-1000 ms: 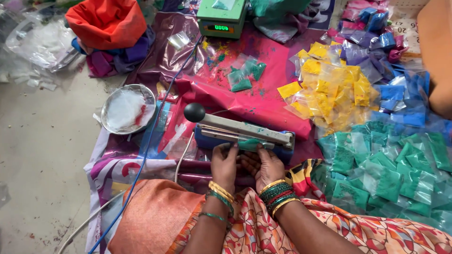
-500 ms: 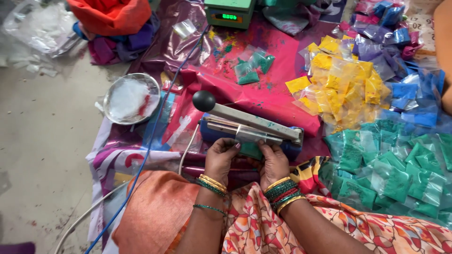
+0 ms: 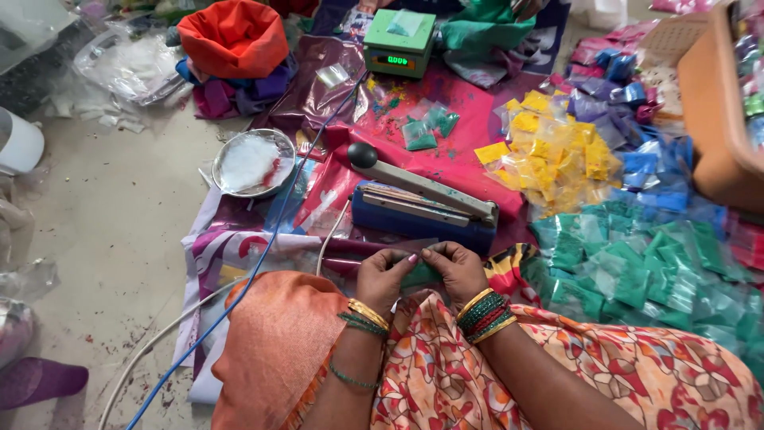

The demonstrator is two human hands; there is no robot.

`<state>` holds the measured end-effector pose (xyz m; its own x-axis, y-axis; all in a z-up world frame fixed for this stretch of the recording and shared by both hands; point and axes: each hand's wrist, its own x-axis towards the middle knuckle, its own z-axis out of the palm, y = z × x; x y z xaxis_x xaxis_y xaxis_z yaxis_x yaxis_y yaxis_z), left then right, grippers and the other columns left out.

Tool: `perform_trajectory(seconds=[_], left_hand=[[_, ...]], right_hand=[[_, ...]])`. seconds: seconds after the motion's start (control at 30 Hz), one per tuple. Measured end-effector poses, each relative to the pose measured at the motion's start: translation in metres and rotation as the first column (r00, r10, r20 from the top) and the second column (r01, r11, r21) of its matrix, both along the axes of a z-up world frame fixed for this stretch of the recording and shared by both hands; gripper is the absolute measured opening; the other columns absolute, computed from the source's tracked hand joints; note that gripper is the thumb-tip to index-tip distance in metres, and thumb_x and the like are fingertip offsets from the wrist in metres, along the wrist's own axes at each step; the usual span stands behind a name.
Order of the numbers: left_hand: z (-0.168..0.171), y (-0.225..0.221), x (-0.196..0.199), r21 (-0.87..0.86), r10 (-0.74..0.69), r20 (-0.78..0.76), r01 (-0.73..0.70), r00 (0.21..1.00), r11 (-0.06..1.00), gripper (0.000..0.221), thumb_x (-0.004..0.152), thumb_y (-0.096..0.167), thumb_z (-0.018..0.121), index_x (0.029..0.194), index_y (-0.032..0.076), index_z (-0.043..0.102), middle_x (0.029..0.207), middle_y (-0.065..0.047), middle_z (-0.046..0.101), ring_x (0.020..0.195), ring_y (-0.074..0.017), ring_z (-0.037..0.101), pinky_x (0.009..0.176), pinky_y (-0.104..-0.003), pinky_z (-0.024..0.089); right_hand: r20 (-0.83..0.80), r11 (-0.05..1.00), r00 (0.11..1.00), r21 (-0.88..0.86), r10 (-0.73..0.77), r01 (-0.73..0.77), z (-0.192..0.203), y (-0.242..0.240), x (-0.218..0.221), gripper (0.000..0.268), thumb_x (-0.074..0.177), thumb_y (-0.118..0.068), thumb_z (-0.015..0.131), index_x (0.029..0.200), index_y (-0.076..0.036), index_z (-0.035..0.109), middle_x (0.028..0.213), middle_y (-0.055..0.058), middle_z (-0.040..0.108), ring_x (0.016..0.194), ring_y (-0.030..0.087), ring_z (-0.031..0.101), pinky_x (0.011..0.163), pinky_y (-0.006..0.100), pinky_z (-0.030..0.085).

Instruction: The person seals small plastic bags filled with colored powder using an impulse heat sealer.

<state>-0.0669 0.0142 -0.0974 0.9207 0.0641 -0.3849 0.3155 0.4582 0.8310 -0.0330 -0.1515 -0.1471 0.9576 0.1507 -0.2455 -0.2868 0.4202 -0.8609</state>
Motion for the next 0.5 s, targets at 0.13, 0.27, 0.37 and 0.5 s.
perform_trajectory(seconds=[0.13,0.27,0.37,0.5], left_hand=[[-0.036,-0.002,-0.003,0.124,0.036,0.086,-0.046,0.996,0.991,0.016,0.086,0.010,0.079,0.095,-0.003,0.073,0.086,-0.009,0.075,0.071,-0.0148,0.069,0.064,-0.032,0.060],[-0.043,-0.005,-0.002,-0.009,0.146,0.113,-0.146,0.983,0.989,0.016,0.087,0.010,0.081,0.097,-0.001,0.073,0.088,-0.007,0.076,0.073,-0.0143,0.070,0.066,-0.030,0.058],[-0.030,-0.008,-0.005,-0.165,0.173,0.057,-0.162,0.983,0.973,0.016,0.086,0.011,0.079,0.096,0.002,0.072,0.087,-0.006,0.076,0.072,-0.0147,0.071,0.065,-0.030,0.059],[-0.023,-0.006,-0.007,-0.216,0.084,0.017,-0.078,0.996,0.973,0.016,0.085,0.014,0.081,0.096,0.006,0.071,0.082,-0.005,0.074,0.065,-0.0140,0.068,0.057,-0.027,0.054]], right_hand=[[0.153,0.992,0.988,-0.126,-0.004,0.023,0.014,-0.004,-0.013,0.009,0.094,-0.008,0.074,0.098,0.000,0.072,0.088,0.004,0.073,0.078,0.011,0.066,0.071,0.025,0.056],[-0.094,0.998,0.993,-0.019,-0.068,0.067,0.041,-0.005,-0.035,0.018,0.097,-0.021,0.070,0.099,-0.003,0.067,0.083,0.006,0.072,0.071,0.016,0.068,0.062,0.032,0.058],[-0.131,0.997,0.990,0.050,0.057,-0.050,0.053,-0.005,-0.047,0.017,0.095,-0.021,0.071,0.103,-0.006,0.067,0.086,0.006,0.073,0.072,0.017,0.070,0.064,0.034,0.060],[-0.135,0.998,0.990,0.053,0.042,-0.035,0.045,-0.011,-0.043,0.017,0.090,-0.015,0.073,0.105,-0.009,0.068,0.089,0.003,0.074,0.073,0.017,0.073,0.066,0.033,0.060]])
